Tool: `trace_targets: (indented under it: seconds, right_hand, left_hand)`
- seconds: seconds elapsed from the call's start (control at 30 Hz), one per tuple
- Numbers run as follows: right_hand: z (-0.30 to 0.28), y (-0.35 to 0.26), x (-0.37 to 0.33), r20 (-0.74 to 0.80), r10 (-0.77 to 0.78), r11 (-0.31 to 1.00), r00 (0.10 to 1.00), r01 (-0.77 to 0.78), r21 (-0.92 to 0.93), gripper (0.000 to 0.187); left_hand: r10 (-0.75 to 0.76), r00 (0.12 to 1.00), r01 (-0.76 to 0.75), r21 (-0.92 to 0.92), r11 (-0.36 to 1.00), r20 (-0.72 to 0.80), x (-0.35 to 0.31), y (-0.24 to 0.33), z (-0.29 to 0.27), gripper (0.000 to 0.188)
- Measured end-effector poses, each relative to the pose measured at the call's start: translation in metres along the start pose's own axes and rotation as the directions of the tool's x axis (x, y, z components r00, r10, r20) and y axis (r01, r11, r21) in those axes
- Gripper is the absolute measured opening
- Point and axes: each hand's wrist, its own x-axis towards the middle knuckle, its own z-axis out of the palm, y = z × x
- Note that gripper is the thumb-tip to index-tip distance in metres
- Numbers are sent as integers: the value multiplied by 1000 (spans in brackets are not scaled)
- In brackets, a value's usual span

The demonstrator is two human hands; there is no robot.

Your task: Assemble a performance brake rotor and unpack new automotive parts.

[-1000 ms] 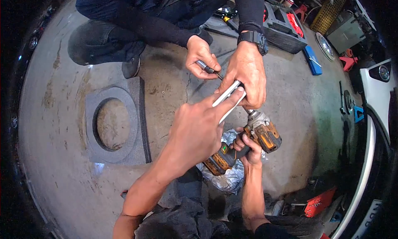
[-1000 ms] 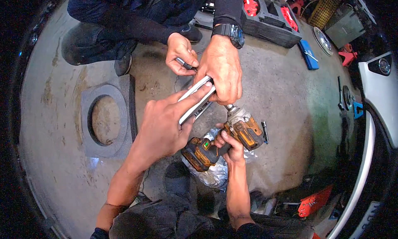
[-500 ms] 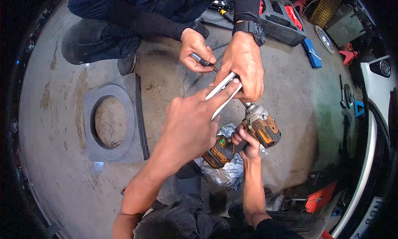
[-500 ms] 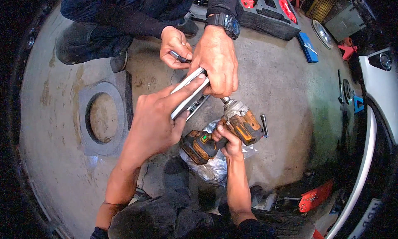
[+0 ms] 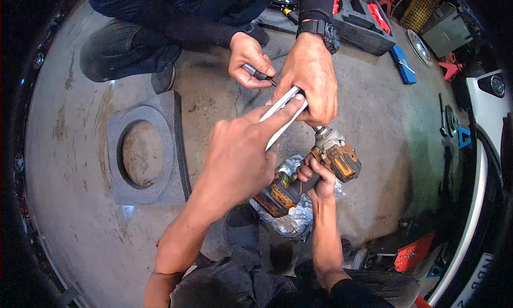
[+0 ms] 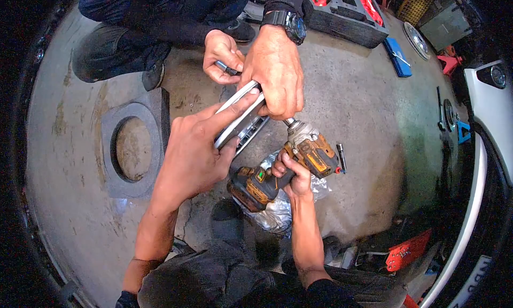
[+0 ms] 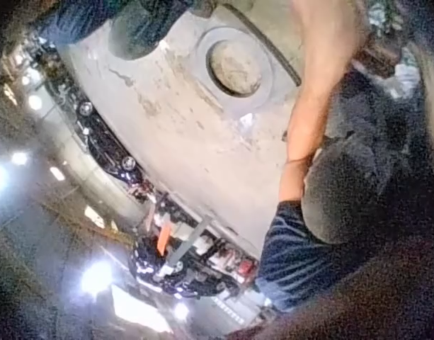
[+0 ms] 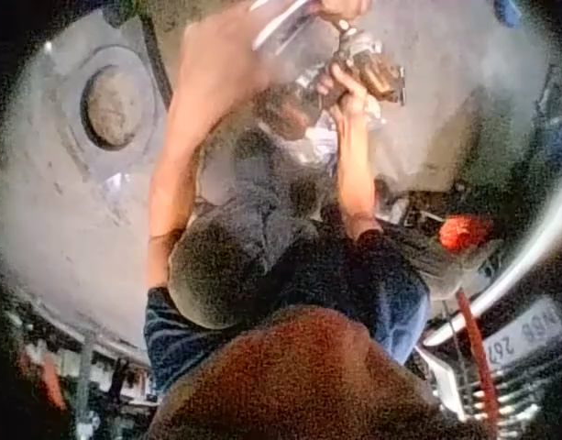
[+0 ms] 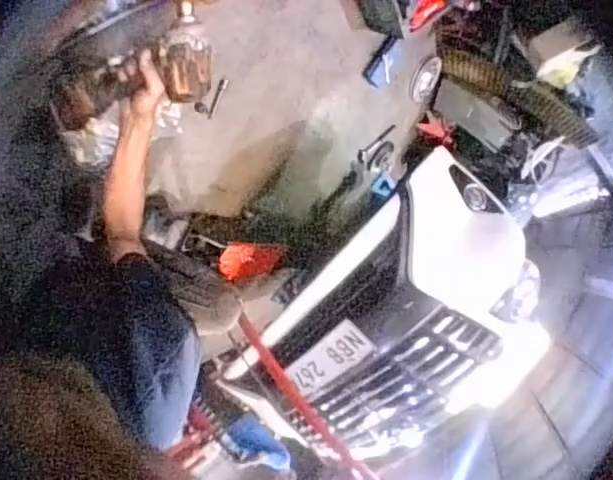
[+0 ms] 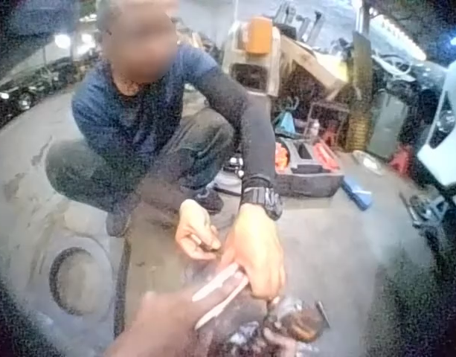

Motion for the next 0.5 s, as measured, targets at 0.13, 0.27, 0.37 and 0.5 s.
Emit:
trace_targets:
  seconds: [0.13,0.27,0.37,0.5]
  right_hand:
    - [-11,-6,6,6,-31,991,999,32,-132,32]
    - [-21,-10,8,34,-37,990,999,41,-134,59]
    - [-32,-17,-8,16,-77,990,997,79,-121,63]
    - [-64,-39,-62,61,-15,997,998,20,-76,73]
  left_hand:
    - [22,998,-24,-37,999,-52,-3,2,2,66]
    - [-36,999,36,-5,999,-33,-7,15,10,61]
    - [-76,994,73,-45,996,-83,2,20,9,55]
    - [-89,992,88,-19,996,-87,1,39,11,60]
